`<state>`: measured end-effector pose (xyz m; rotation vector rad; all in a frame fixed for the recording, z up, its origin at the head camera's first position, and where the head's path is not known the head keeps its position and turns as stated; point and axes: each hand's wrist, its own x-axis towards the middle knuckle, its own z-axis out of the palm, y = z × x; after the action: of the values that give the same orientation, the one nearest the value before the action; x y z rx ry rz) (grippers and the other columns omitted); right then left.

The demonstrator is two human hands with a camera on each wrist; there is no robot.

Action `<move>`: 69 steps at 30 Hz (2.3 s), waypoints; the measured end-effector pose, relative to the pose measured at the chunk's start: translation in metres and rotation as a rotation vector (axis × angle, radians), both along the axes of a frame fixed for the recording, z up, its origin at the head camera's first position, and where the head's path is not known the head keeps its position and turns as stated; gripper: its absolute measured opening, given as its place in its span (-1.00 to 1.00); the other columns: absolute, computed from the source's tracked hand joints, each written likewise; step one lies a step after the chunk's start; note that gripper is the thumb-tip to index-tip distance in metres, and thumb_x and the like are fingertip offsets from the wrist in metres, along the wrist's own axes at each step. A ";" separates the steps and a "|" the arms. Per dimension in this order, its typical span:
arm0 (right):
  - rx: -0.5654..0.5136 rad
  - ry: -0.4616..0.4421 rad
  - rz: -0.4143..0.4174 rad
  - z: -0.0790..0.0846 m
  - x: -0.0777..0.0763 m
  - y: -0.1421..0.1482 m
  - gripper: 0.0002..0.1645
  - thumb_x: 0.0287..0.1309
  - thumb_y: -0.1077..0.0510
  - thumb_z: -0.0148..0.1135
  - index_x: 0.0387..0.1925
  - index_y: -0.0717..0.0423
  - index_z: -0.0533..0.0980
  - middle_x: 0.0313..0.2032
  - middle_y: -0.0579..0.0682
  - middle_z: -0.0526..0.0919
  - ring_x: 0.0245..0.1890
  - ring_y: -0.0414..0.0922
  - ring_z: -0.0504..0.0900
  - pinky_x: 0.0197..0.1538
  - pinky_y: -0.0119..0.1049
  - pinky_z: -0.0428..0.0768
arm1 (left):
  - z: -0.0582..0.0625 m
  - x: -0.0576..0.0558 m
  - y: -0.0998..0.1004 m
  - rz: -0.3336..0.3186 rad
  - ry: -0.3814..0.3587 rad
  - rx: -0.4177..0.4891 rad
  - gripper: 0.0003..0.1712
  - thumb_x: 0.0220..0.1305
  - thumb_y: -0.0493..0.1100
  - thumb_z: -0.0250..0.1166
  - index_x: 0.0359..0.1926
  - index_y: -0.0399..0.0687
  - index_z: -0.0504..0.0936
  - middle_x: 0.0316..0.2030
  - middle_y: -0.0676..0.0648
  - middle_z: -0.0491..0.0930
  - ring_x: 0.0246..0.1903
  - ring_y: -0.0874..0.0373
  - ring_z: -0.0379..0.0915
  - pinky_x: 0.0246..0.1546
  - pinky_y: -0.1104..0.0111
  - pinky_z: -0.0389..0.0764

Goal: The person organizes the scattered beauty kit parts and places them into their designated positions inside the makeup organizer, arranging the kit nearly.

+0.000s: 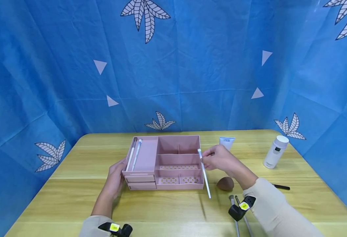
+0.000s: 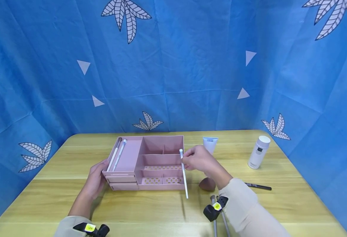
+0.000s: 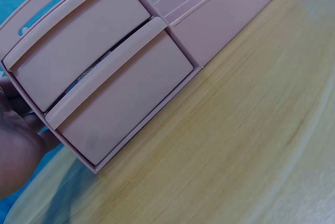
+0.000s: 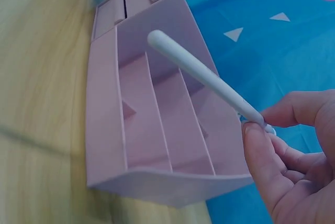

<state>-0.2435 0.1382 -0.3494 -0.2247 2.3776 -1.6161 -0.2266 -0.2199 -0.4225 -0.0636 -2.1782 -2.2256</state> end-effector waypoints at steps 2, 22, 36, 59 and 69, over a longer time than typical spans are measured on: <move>-0.010 -0.009 0.001 0.002 -0.004 -0.006 -0.71 0.13 0.31 0.12 -0.17 0.49 0.46 -0.42 0.11 0.59 -0.46 -0.17 0.61 -0.18 -0.16 0.70 | 0.000 0.000 0.000 0.000 -0.003 -0.002 -0.44 0.45 -0.13 -0.21 0.33 -0.40 0.18 0.31 -0.34 0.23 -0.01 0.45 0.41 0.09 0.58 0.42; -0.213 -0.111 0.014 0.019 -0.039 -0.091 -0.76 0.08 0.36 0.15 -0.19 0.46 0.51 -0.49 0.02 0.57 -0.50 -0.22 0.55 -0.27 -0.38 0.68 | 0.001 0.000 0.000 -0.003 -0.001 0.001 -0.45 0.45 -0.12 -0.20 0.32 -0.38 0.19 0.29 -0.37 0.25 -0.02 0.42 0.44 0.07 0.54 0.45; -0.251 -0.172 -0.006 0.021 -0.052 -0.157 -0.71 0.02 0.39 0.20 -0.17 0.48 0.53 -0.47 0.08 0.59 -0.52 -0.18 0.59 -0.26 -0.35 0.69 | 0.000 0.000 0.000 0.016 0.009 0.002 -0.44 0.45 -0.11 -0.20 0.30 -0.42 0.22 0.25 -0.43 0.27 -0.05 0.39 0.47 0.04 0.53 0.49; -0.292 -0.141 -0.200 0.020 -0.064 -0.220 -0.78 0.03 0.44 0.20 -0.22 0.48 0.50 -0.53 0.11 0.55 -0.54 -0.08 0.63 -0.40 -0.37 0.69 | 0.000 -0.001 0.002 0.013 0.034 0.026 -0.48 0.43 -0.15 -0.16 0.28 -0.40 0.26 0.18 -0.27 0.40 -0.06 0.28 0.48 0.00 0.45 0.54; -0.201 -0.142 -0.203 0.014 -0.068 -0.225 -0.75 0.04 0.44 0.19 -0.18 0.44 0.48 -0.46 0.12 0.57 -0.53 -0.09 0.66 -0.41 -0.38 0.69 | 0.001 0.000 0.001 0.014 0.032 0.018 -0.48 0.44 -0.16 -0.19 0.29 -0.40 0.26 0.16 -0.25 0.41 -0.06 0.29 0.47 0.00 0.47 0.54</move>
<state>-0.3116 -0.0865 -0.3352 0.0949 2.1921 -1.8952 -0.2269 -0.2188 -0.4215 -0.0827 -2.1357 -2.2200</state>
